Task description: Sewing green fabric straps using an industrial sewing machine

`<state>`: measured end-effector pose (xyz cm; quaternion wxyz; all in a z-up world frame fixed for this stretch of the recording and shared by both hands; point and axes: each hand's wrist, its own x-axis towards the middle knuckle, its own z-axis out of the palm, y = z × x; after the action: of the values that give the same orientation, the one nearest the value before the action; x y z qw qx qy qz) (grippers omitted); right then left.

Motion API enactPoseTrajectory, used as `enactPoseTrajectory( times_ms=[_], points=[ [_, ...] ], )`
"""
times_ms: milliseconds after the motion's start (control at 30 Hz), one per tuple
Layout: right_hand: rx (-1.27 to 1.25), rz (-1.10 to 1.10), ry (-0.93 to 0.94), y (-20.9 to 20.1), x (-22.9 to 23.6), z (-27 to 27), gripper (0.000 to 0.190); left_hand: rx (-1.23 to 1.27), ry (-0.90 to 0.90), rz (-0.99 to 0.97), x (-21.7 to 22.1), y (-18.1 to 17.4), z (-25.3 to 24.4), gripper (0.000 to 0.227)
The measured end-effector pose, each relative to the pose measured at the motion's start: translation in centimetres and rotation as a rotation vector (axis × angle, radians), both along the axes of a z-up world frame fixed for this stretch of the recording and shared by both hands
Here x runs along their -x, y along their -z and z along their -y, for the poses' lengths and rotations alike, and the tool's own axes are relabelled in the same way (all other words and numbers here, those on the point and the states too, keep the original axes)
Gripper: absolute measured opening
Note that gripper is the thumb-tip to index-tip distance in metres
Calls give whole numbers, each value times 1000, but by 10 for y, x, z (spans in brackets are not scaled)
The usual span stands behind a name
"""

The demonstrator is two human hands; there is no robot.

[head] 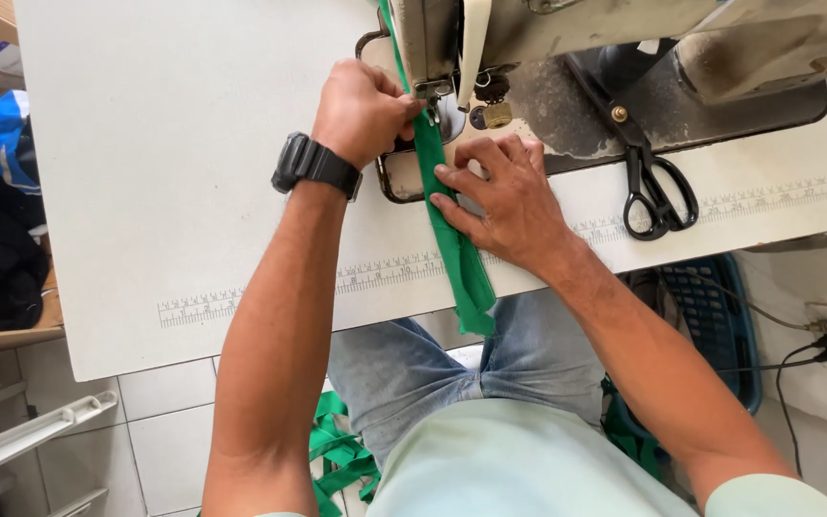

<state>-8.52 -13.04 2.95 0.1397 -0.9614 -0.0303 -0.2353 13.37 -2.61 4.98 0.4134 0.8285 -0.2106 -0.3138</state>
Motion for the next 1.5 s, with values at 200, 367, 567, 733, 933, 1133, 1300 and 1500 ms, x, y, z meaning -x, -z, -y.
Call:
enactPoseTrajectory(
  times_ms=[200,367,567,733,933,1133,1300,1500],
  points=[
    [23,34,-43,3,-1,2,23,-35,-42,89,-5,1,5,21],
    [38,51,-49,3,-2,3,20,-60,17,192,-17,11,13,27],
    [27,51,-47,2,-2,1,21,-54,55,298,-24,26,18,24],
    [-13,56,-64,4,-3,2,19,-101,33,491,-13,33,14,14],
    [37,48,-54,-2,-4,1,17,93,-50,701,-4,56,9,20],
    [60,28,-59,-1,0,2,17,215,-99,902,11,59,7,25],
    [34,39,-51,0,-3,4,18,149,-57,896,0,61,7,25],
    [21,35,-53,4,-1,4,21,148,-47,828,5,49,0,28]
  ],
)
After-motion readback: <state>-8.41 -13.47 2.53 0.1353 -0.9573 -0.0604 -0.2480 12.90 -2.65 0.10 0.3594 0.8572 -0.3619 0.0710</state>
